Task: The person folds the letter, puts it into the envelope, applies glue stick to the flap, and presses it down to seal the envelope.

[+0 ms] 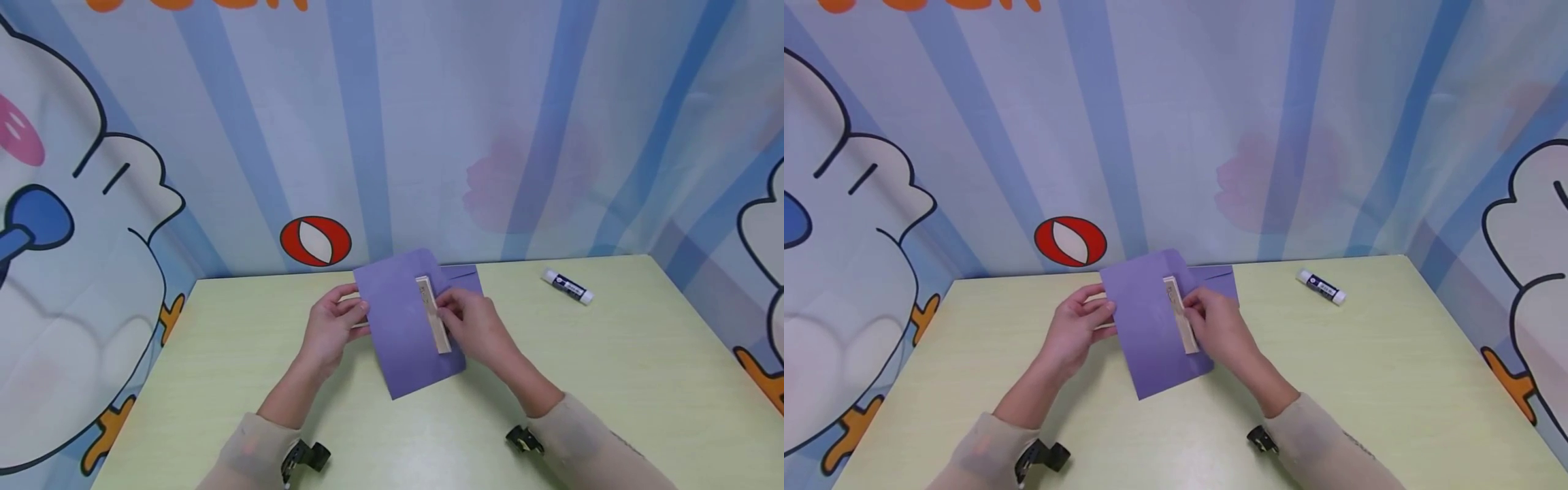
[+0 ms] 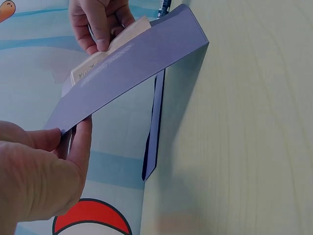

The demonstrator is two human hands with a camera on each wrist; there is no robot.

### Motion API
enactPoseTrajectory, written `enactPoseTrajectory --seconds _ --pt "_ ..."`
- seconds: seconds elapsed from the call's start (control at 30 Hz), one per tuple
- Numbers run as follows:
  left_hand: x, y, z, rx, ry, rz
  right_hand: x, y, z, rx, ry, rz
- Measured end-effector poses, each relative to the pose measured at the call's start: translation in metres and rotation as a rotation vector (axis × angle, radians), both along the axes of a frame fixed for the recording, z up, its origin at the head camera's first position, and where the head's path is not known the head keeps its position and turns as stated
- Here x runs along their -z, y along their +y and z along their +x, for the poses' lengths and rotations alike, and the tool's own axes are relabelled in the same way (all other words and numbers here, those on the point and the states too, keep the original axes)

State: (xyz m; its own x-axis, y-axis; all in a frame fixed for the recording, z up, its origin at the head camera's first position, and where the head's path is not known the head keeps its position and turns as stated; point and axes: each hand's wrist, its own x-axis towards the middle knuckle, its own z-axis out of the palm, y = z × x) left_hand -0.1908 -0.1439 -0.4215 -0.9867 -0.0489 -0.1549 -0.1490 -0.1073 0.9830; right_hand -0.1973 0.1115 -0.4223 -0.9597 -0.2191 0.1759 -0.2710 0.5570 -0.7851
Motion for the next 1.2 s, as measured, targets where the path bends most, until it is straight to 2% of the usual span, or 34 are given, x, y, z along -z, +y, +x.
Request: enactPoseTrajectory --seconds 0.2,0.37,0.7,0.9,1.03,1.2 --pt "0.004 0.003 0.002 0.031 0.004 -0.009 0.003 -0.001 0.001 0.035 -0.022 -0.008" --pt "0.009 0.004 0.005 0.128 0.002 -0.034 -0.001 0.001 0.0 0.073 -0.039 -0.062" --pt "0.005 0.003 0.007 0.227 0.044 0.008 -0.002 0.009 -0.005 -0.048 -0.178 -0.257" --pt "0.003 0.004 0.007 0.244 0.041 0.016 -0.002 0.014 -0.007 -0.09 -0.281 -0.342" --pt "0.003 0.005 0.007 0.244 0.047 0.007 -0.002 0.015 -0.008 -0.101 -0.286 -0.365" --pt "0.006 0.006 0.005 0.215 0.044 -0.001 -0.002 0.014 -0.008 -0.105 -0.263 -0.343"
